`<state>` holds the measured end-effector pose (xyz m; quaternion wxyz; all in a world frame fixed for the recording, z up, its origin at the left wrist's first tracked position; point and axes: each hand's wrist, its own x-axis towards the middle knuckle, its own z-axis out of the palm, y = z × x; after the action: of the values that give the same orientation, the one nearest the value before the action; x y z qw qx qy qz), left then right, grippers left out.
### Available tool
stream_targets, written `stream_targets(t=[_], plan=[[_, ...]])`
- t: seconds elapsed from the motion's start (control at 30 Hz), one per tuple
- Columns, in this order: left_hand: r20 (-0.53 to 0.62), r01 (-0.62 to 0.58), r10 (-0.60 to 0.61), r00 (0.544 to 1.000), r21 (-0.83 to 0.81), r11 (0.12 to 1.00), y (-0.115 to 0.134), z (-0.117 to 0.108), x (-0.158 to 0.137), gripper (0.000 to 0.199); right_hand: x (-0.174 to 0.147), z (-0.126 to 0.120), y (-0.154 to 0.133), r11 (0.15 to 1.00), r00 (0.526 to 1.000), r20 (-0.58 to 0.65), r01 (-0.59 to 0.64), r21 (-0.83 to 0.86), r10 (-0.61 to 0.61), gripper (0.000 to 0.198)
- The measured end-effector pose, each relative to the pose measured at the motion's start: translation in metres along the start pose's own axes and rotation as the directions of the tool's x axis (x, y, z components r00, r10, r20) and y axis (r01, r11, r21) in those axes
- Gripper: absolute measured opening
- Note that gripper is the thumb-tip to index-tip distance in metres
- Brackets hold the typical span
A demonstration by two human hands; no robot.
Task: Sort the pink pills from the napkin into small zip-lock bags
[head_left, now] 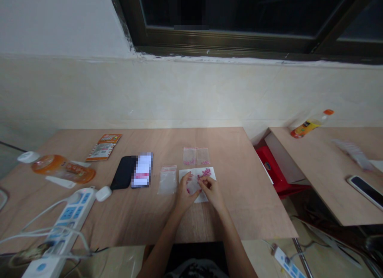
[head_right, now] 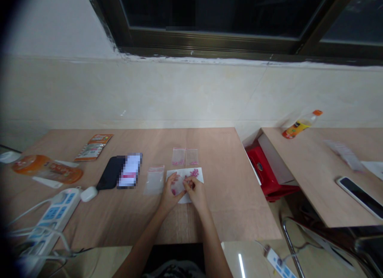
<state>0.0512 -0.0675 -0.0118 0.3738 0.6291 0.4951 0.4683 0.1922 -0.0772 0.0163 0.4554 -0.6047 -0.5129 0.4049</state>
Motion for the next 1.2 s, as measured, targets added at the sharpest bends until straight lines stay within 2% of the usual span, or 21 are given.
stream_targets(t=[0.17, 0.33, 0.47, 0.6, 0.87, 1.2], plan=[[-0.01, 0.016, -0.016, 1.0, 0.011, 1.0, 0.0, 0.0, 0.0, 0.074, 0.002, -0.009, 0.005, 0.999, 0.999, -0.045, 0.004, -0.038, -0.006, 0.031], [0.001, 0.035, -0.035, 0.999, 0.004, 0.999, -0.001, 0.001, -0.001, 0.075, 0.003, -0.027, 0.02, 0.972, 0.985, -0.174, -0.041, -0.232, 0.0, 0.031], [-0.002, 0.039, -0.039, 0.999, 0.007, 0.999, -0.001, 0.001, -0.002, 0.074, 0.004, -0.033, 0.029, 0.931, 0.983, -0.184, -0.059, -0.361, -0.009, 0.033], [-0.002, 0.029, -0.029, 1.0, 0.017, 0.999, -0.002, 0.001, -0.002, 0.074, 0.004, -0.031, 0.027, 0.896, 0.984, -0.178, -0.064, -0.439, -0.017, 0.034], [-0.013, 0.038, -0.038, 0.999, 0.009, 0.999, -0.003, 0.001, -0.002, 0.074, 0.008, -0.028, 0.02, 0.854, 0.983, -0.181, -0.083, -0.514, -0.013, 0.039], [-0.014, 0.037, -0.037, 0.999, 0.017, 0.999, 0.0, 0.0, -0.001, 0.074, 0.009, -0.028, 0.02, 0.859, 0.986, -0.163, -0.068, -0.508, -0.018, 0.031]])
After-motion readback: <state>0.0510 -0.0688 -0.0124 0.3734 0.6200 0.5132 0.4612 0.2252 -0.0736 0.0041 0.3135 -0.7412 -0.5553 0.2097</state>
